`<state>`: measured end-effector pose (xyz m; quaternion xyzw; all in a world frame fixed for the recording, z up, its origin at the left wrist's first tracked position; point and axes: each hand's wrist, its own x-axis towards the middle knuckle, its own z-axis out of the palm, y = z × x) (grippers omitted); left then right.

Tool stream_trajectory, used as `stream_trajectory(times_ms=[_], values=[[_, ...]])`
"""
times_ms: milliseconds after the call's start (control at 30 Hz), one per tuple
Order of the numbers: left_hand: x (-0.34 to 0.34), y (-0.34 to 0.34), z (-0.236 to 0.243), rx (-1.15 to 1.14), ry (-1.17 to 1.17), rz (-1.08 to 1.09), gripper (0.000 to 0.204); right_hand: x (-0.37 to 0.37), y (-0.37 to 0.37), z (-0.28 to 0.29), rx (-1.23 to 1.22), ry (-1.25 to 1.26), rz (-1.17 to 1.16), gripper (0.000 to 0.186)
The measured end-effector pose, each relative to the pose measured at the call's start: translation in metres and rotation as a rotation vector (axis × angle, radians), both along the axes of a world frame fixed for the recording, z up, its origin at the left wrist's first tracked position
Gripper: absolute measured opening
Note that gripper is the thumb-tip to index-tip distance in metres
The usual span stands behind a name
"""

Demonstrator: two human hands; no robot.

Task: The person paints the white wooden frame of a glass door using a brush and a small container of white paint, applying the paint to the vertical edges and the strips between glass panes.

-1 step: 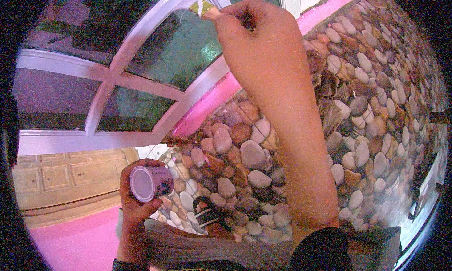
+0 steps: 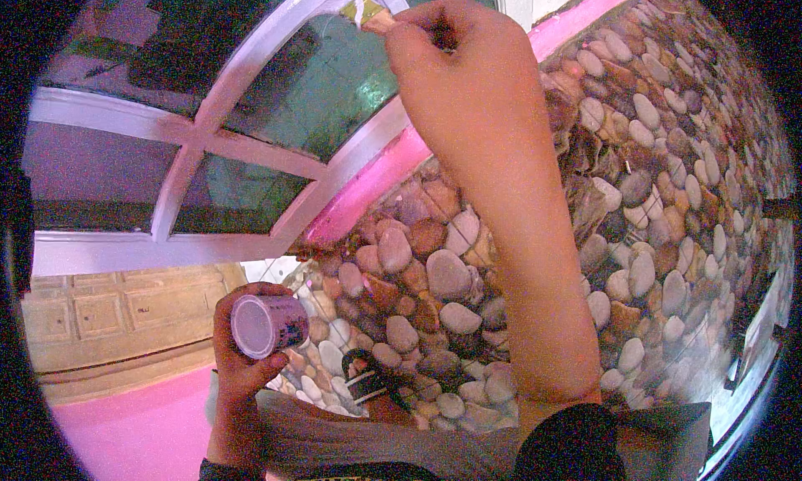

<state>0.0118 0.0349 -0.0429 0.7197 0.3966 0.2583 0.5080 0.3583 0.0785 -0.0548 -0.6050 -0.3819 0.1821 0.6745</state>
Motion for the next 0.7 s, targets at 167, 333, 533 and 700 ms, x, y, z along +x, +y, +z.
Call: stream_trajectory(times_ms=[167,333,533,700], values=[[-0.003,0.003,-0.003,0.067,0.015,-0.057,0.082,0.004,-0.002,0.003,-0.031,0.093,-0.106,0.035],[0.001,0.002,0.001,0.052,0.016,-0.041,0.081,-0.001,-0.020,0.003,-0.082,0.068,0.083,0.025],[0.002,0.004,0.000,0.054,0.012,-0.061,0.080,0.002,-0.005,-0.002,-0.001,-0.068,0.098,0.029],[0.003,0.004,-0.001,0.069,0.002,-0.067,0.080,0.012,-0.002,0.002,0.007,0.006,-0.035,0.036]])
